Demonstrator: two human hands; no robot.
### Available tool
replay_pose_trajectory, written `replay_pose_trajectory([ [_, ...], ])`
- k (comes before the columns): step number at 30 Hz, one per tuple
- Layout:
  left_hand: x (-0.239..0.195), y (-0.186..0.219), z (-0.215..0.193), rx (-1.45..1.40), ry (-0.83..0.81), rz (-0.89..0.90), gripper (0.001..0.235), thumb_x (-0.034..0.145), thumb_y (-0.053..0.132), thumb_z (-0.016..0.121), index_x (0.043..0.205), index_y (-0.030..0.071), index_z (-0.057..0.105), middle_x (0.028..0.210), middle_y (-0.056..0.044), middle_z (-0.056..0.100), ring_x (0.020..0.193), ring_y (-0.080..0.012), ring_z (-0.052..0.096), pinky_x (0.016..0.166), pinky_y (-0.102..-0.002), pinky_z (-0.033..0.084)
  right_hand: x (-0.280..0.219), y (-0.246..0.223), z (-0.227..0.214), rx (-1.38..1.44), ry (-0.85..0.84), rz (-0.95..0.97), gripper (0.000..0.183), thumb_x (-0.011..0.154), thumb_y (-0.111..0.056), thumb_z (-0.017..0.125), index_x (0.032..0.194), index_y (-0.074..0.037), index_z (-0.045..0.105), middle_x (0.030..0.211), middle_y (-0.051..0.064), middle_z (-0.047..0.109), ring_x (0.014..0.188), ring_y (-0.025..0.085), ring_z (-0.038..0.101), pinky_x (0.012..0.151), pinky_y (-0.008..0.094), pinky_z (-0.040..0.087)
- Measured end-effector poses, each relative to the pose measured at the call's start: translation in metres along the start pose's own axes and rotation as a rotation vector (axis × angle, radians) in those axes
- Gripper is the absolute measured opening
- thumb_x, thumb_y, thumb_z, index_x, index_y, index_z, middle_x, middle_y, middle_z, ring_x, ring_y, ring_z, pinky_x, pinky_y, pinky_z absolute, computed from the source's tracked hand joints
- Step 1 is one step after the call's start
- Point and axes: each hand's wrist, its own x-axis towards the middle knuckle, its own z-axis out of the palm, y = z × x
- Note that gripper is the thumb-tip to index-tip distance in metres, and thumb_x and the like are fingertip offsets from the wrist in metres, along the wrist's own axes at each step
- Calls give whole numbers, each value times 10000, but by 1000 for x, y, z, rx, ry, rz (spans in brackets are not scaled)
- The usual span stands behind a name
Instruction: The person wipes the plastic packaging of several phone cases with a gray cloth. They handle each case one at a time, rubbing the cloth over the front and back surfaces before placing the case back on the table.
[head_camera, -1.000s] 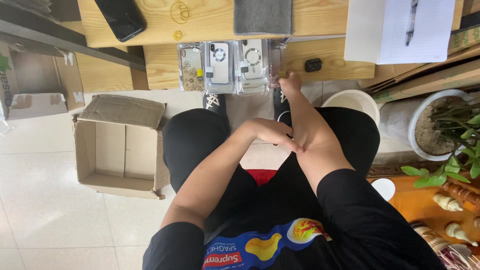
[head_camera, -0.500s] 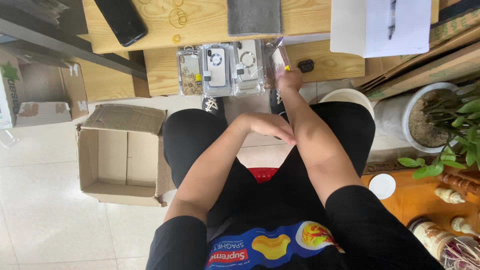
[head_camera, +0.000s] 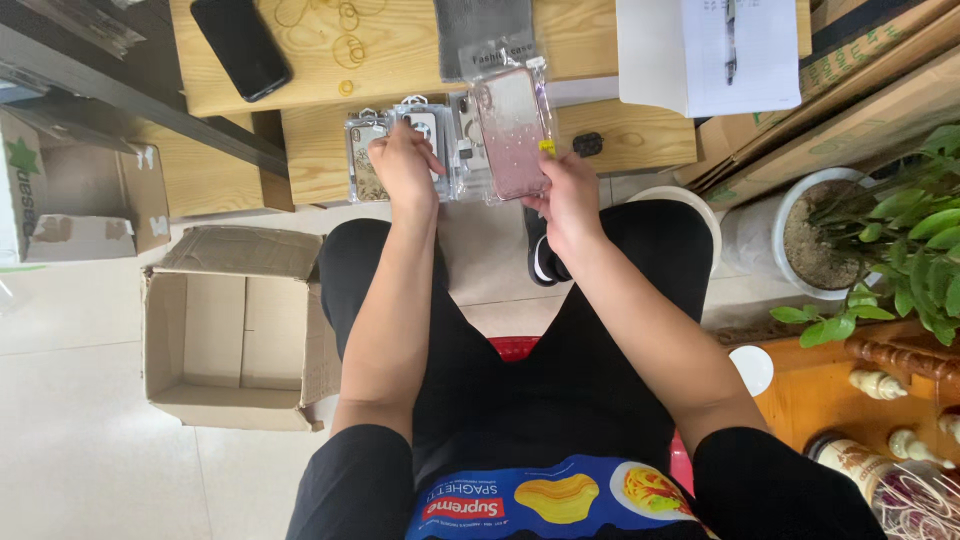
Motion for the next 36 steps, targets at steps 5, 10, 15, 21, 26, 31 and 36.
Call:
replay_pose_trajectory([
  [5, -28, 27, 13, 58, -208, -30, 310, 973, 280, 525, 757, 92, 643, 565, -58, 551, 603, -167, 503, 672, -297, 395, 10, -15, 28, 144, -198, -176, 129, 972, -209, 765, 1006, -115, 683, 819, -19, 586, 696, 147, 704, 566, 287, 653],
  [10, -41, 34, 30, -128, -435, -29, 271, 1053, 337, 675, 1062, 77, 747, 880, -31, 699, 872, -152, 719, 806, -312, 570, 22, -14, 36, -8, -289, -284, 171, 952, -227, 799, 1087, -122, 789, 771, -67, 568, 691, 34, 611, 564, 216, 629],
  [15, -25, 31, 21, -246, -348, -49, 161, 1043, 170, 681, 1059, 23, 747, 894, -108, 762, 847, -186, 765, 786, -338, 616, 79, -18, -8, 4, -90, -391, 337, 924, -313, 547, 965, -59, 765, 655, 120, 697, 695, 163, 694, 679, 234, 587],
  [21, 5, 0, 8, -198, -436, -26, 146, 1040, 177, 689, 974, 65, 754, 791, -59, 693, 743, -151, 739, 690, -300, 611, 115, 9, -8, 124, 46, -418, 279, 737, -71, 655, 495, -77, 518, 312, 123, 376, 292, 250, 463, 564, 351, 554],
  [26, -5, 11, 2, -162, -467, -15, 154, 1057, 198, 676, 997, 76, 747, 812, -49, 705, 758, -150, 745, 708, -304, 622, 104, 13, 17, 104, 65, -165, 196, 814, -169, 643, 641, -104, 579, 421, 99, 507, 408, 220, 552, 622, 376, 595],
  [31, 0, 17, -3, -146, -412, -63, 145, 1053, 225, 685, 1022, 92, 737, 820, -42, 689, 749, -145, 736, 684, -308, 624, 103, -13, 64, -18, -28, 251, 546, 897, -586, 714, 1104, -102, 570, 1024, 102, 567, 904, 277, 607, 831, 440, 509],
  [36, -3, 27, -6, -182, -480, -121, 83, 1034, 211, 677, 1016, 131, 689, 960, 14, 692, 922, -145, 662, 801, -308, 524, 115, -26, 96, -9, 91, 339, 653, 855, -558, 702, 1369, -157, 661, 1139, 92, 735, 1014, 280, 721, 959, 453, 540],
])
